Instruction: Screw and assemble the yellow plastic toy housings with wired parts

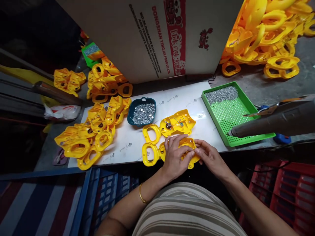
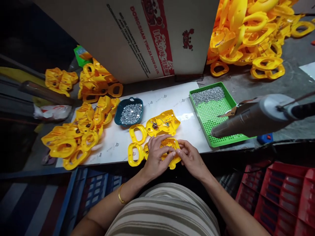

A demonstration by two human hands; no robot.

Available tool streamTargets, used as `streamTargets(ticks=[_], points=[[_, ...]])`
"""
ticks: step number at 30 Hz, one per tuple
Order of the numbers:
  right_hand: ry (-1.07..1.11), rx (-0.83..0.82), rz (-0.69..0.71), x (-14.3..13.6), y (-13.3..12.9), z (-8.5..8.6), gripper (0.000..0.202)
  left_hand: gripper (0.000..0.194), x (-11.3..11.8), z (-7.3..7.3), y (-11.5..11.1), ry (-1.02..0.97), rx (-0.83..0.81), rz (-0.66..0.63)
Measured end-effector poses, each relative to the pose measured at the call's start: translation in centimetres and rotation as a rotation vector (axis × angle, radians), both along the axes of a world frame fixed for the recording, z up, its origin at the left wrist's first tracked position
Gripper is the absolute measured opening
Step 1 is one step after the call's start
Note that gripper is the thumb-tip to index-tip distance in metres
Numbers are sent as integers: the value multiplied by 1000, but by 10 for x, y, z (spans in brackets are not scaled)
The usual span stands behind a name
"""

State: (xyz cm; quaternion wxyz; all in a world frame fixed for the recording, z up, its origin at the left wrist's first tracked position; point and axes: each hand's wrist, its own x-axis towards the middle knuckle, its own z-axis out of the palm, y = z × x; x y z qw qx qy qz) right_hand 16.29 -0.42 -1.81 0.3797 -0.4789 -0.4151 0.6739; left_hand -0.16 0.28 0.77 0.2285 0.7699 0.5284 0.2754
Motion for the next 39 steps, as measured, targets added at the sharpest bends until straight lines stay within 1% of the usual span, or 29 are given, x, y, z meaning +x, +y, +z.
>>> streamTargets(ticks=[2, 3, 5, 7, 8, 9, 11, 13, 17, 19, 20, 21, 23, 25, 27, 28, 29, 30, 32, 33, 34, 36, 37, 39], points=[[-30, 18, 10, -1, -2, -2, 46, 6, -5, 1, 2, -11, 28, -29], [-40, 22, 22, 0, -3, -3, 46, 8, -8, 1, 4, -18, 42, -46], [-55, 25, 45, 1, -4, -3, 46, 24, -14, 3, 8, -20, 55, -99], [-66, 30, 76, 3, -4, -2, 47, 44, -19, 5, 15, 19, 65, -183], [-73, 36, 97, 5, -3, -2, 47, 49, -21, 5, 19, 48, 81, -229], [-82, 43, 116, 6, -2, -1, 46, 50, -22, 4, 24, 76, 104, -268], [-100, 60, 144, 8, 1, 0, 45, 46, -23, -1, 34, 114, 164, -323], [-114, 77, 133, 9, 5, -2, 44, 43, -21, -7, 44, 139, 211, -362], [-178, 92, 97, 14, 9, -8, 46, 45, -15, -19, 60, 193, 266, -402], [-289, 124, 116, 18, 9, -6, 47, 46, -15, -21, 64, 210, 296, -397], [-377, 177, 109, 20, 10, -2, 46, 46, -15, -21, 64, 214, 323, -392], [-480, 263, 78, 21, 11, 3, 43, 47, -17, -20, 64, 212, 360, -387], [-674, 507, -29, 20, 18, 20, 32, 49, -23, -16, 60, 172, 464, -362], [-809, 755, -117, 9, 32, 39, 21, 45, -34, -10, 55, 105, 562, -282], [-931, 916, -97, -10, 55, 52, 16, 32, -48, -5, 50, 72, 598, -141], [-1010, 949, -44, -23, 68, 55, 15, 24, -56, -2, 47, 76, 592, -65], [-1092, 949, 32, -36, 80, 57, 15, 18, -64, -1, 45, 92, 574, 3], [-1173, 915, 133, -49, 92, 56, 17, 14, -71, 0, 43, 113, 550, 59], [-1284, 812, 331, -72, 111, 53, 18, 11, -85, 1, 39, 143, 511, 130], [-1311, 771, 398, -81, 117, 52, 18, 10, -90, 1, 38, 152, 502, 151], [-1323, 744, 437, -87, 122, 51, 18, 10, -94, 1, 38, 159, 500, 167], [-1326, 726, 442, -89, 126, 50, 20, 9, -96, 0, 39, 158, 507, 199], [-1305, 709, 410, -85, 126, 51, 20, 9, -94, 0, 42, 152, 507, 213], [-1199, 634, 300, -69, 125, 52, 17, 10, -85, -1, 51, 140, 478, 231]])
